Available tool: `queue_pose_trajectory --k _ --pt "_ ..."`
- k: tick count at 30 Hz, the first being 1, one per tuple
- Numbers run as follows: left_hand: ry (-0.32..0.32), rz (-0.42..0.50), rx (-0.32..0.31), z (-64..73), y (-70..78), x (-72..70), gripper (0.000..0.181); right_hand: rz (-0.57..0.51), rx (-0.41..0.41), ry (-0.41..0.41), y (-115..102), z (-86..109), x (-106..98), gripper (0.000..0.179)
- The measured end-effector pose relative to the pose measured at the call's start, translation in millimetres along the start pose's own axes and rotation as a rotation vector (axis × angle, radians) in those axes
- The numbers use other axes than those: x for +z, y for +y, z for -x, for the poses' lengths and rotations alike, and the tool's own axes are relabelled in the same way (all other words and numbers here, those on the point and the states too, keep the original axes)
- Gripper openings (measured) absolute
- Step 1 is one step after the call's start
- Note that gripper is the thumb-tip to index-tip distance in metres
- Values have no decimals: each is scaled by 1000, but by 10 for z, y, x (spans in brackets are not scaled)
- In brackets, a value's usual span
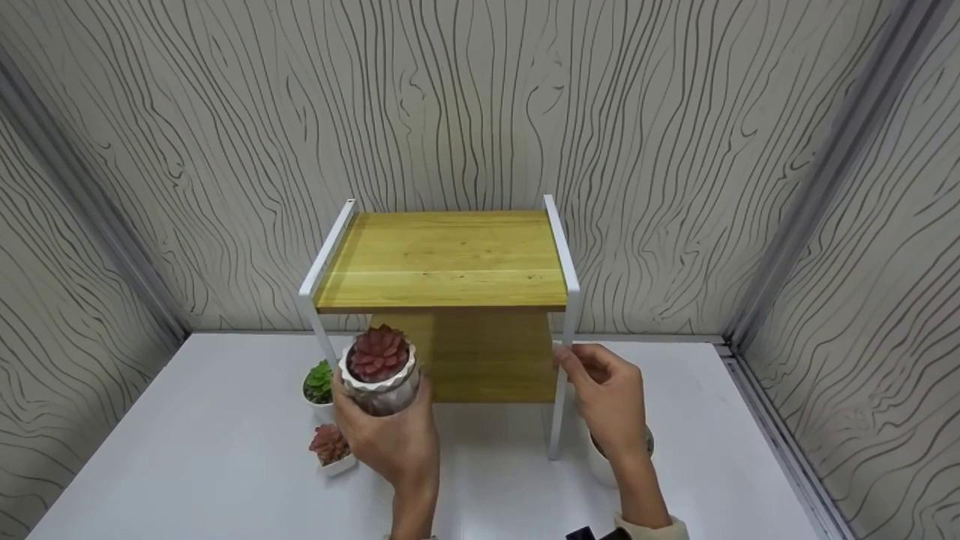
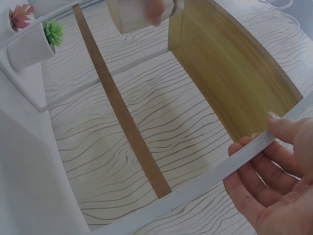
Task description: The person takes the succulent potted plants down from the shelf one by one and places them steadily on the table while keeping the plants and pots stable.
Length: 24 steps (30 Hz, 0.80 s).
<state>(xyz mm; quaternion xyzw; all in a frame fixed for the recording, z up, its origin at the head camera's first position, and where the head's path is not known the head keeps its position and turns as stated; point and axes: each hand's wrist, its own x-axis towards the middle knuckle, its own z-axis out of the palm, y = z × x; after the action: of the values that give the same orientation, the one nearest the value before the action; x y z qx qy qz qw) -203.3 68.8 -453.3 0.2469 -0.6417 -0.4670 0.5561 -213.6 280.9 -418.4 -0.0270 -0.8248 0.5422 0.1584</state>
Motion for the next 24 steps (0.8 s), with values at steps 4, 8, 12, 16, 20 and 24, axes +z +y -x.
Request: queue_pose_trajectory --k 4,8,12,16,20,24 --pt "-9 -2 -11 -55 24 -95 107 -3 -14 -1 4 -4 2 40" --pt "-9 -12 -3 -131 40 -189 106 -10 -29 9 7 3 7 39" --pt "17 -7 18 -198 48 -265 106 -18 -26 13 9 6 5 38" --pt "36 6 28 -256 54 -321 107 -19 -18 8 11 0 0 39" --pt "61 21 49 -320 50 -381 105 -16 -9 5 19 -6 4 40" --pt "77 32 71 -412 46 -462 102 -18 -2 4 21 -8 8 39"
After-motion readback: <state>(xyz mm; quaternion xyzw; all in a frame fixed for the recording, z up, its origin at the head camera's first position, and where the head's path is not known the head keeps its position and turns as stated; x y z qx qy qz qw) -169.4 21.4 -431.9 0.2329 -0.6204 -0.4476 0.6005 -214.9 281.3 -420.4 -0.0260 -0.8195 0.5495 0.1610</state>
